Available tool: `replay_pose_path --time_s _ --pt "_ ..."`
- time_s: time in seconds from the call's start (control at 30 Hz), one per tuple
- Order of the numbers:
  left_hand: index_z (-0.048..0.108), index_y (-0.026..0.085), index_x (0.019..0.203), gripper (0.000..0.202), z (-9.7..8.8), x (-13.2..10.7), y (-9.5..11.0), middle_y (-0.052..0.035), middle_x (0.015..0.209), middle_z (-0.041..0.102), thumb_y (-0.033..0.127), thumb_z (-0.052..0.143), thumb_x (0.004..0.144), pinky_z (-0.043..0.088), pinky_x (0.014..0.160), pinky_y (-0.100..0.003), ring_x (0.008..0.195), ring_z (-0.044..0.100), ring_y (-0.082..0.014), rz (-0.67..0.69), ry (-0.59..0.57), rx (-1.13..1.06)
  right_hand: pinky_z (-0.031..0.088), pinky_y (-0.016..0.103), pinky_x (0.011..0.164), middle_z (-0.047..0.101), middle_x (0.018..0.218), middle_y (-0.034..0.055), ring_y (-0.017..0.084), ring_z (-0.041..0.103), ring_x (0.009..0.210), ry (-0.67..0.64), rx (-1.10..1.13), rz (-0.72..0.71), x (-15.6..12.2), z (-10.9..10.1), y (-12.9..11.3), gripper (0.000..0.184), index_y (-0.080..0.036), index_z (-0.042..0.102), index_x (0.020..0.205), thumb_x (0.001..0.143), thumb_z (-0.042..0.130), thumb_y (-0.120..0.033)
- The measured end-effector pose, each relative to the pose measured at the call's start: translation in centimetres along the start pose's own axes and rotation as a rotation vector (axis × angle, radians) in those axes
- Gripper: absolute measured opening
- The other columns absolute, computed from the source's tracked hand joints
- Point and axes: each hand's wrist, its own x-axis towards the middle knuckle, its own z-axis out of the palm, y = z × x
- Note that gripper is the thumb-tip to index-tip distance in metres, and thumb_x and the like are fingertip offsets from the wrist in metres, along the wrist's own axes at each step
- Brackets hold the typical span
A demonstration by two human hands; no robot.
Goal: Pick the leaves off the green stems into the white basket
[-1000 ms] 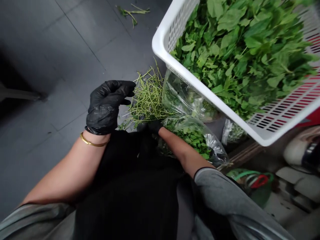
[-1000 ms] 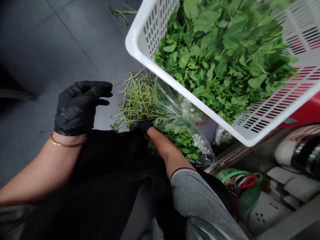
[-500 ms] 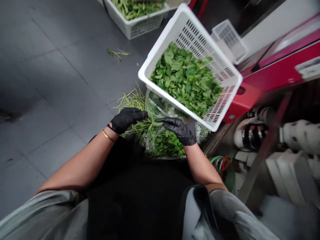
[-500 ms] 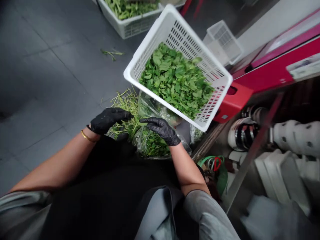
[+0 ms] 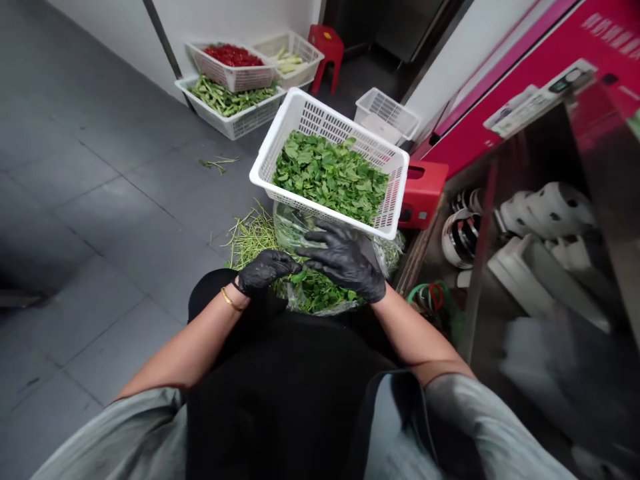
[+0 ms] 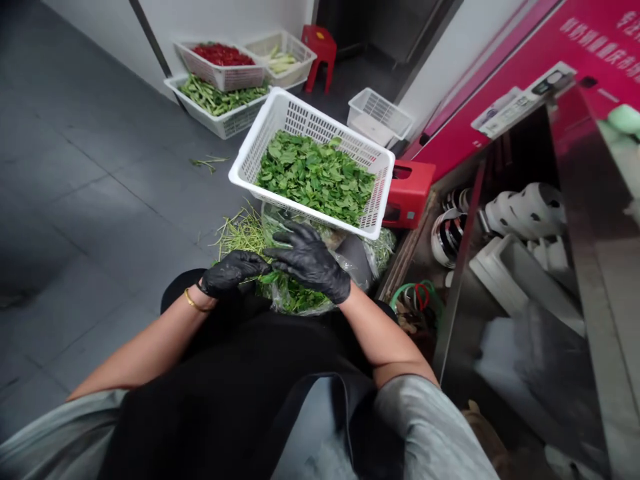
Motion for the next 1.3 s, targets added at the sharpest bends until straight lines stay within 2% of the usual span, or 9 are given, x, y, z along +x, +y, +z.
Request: replay_pose_path --time_s 0.17,0.23,0.43,0.53,0.67,0.83,1.07,1.2,1.3 --pt "0.076 0.020 0.059 0.027 0.7 -0.2 0.8 -0.0041 0.057 0.068 0.045 0.087 0.060 0.046 0.049 -0.027 0.050 0.057 -0.0165 -0.098 -0.174 0.204 0.036 0.052 0.112 0.071 0.108 0.0125 0.028 0.057 0.117 -0.282 -0.168 -0.128 -0.2 1.0 0.1 0.020 -0.019 0.076 0.099 0.096 0.057 -0.022" --pt "0.076 0.019 0.059 0.027 1.1 -0.3 0.5 -0.0036 0.056 0.067 0.044 0.088 0.059 0.047 0.052 -0.029 0.052 0.058 -0.0172 -0.111 -0.162 0.228 0.042 0.048 0.104 0.070 0.100 0.0137 0.026 0.060 0.102 -0.234 -0.089 -0.051 -0.6 1.7 0.5 0.022 -0.015 0.074 0.091 0.097 0.056 -0.027" --pt "0.078 0.020 0.067 0.016 2.3 -0.8 -1.2 -0.0103 0.075 0.075 0.033 0.086 0.061 0.058 0.075 -0.044 0.075 0.071 -0.0287 -0.102 0.116 -0.089 0.051 0.034 0.086 0.072 0.091 0.0058 0.019 0.065 0.090 0.280 0.709 0.434 -2.6 3.0 1.5 0.034 -0.019 0.071 0.088 0.091 0.063 -0.052" --pt "0.078 0.022 0.070 0.007 2.8 -0.6 -1.3 -0.0118 0.081 0.076 0.025 0.083 0.065 0.056 0.089 -0.050 0.099 0.071 -0.0347 -0.047 0.210 -0.254 0.052 0.033 0.081 0.074 0.088 0.0035 0.018 0.065 0.083 0.222 0.912 0.559 -2.5 4.6 1.4 0.037 -0.019 0.073 0.089 0.072 0.082 -0.051" --pt "0.078 0.024 0.071 0.005 3.8 -0.1 -1.1 -0.0105 0.089 0.078 0.022 0.081 0.066 0.055 0.094 -0.049 0.112 0.068 -0.0357 -0.067 0.240 -0.264 0.053 0.033 0.080 0.074 0.083 0.0020 0.018 0.065 0.080 0.172 1.034 0.627 -1.3 6.6 1.3 0.040 -0.019 0.075 0.081 0.057 0.088 -0.048" --pt "0.079 0.021 0.078 0.010 4.8 0.0 -2.6 -0.0125 0.109 0.078 0.023 0.081 0.068 0.053 0.098 -0.044 0.122 0.063 -0.0328 -0.076 0.298 -0.428 0.051 0.030 0.071 0.068 0.066 -0.0019 0.014 0.060 0.066 0.212 0.973 0.713 -1.5 6.7 1.3 0.032 -0.018 0.071 0.067 0.057 0.087 -0.044" --pt "0.072 0.021 0.083 0.013 3.5 0.6 -2.3 -0.0095 0.134 0.069 0.031 0.079 0.079 0.056 0.096 -0.041 0.132 0.058 -0.0272 -0.042 0.293 -0.725 0.048 0.027 0.058 0.064 0.066 -0.0014 0.013 0.058 0.062 0.339 1.347 0.850 -2.7 6.8 1.1 0.029 -0.020 0.065 0.065 0.062 0.086 -0.039" --pt "0.077 0.021 0.090 0.018 3.6 0.9 -2.0 -0.0103 0.135 0.069 0.035 0.080 0.079 0.052 0.104 -0.042 0.135 0.056 -0.0286 -0.031 0.237 -0.697 0.053 0.030 0.062 0.068 0.072 0.0003 0.016 0.062 0.066 0.282 1.382 0.785 -1.8 7.3 1.2 0.031 -0.022 0.067 0.071 0.063 0.086 -0.046" --pt "0.080 0.019 0.101 0.034 3.9 1.2 -2.7 -0.0123 0.134 0.070 0.041 0.082 0.075 0.044 0.112 -0.040 0.136 0.055 -0.0301 -0.005 0.258 -0.555 0.056 0.034 0.064 0.071 0.076 0.0033 0.019 0.065 0.069 0.175 1.218 0.660 -0.7 8.0 1.1 0.036 -0.023 0.072 0.078 0.074 0.075 -0.059"
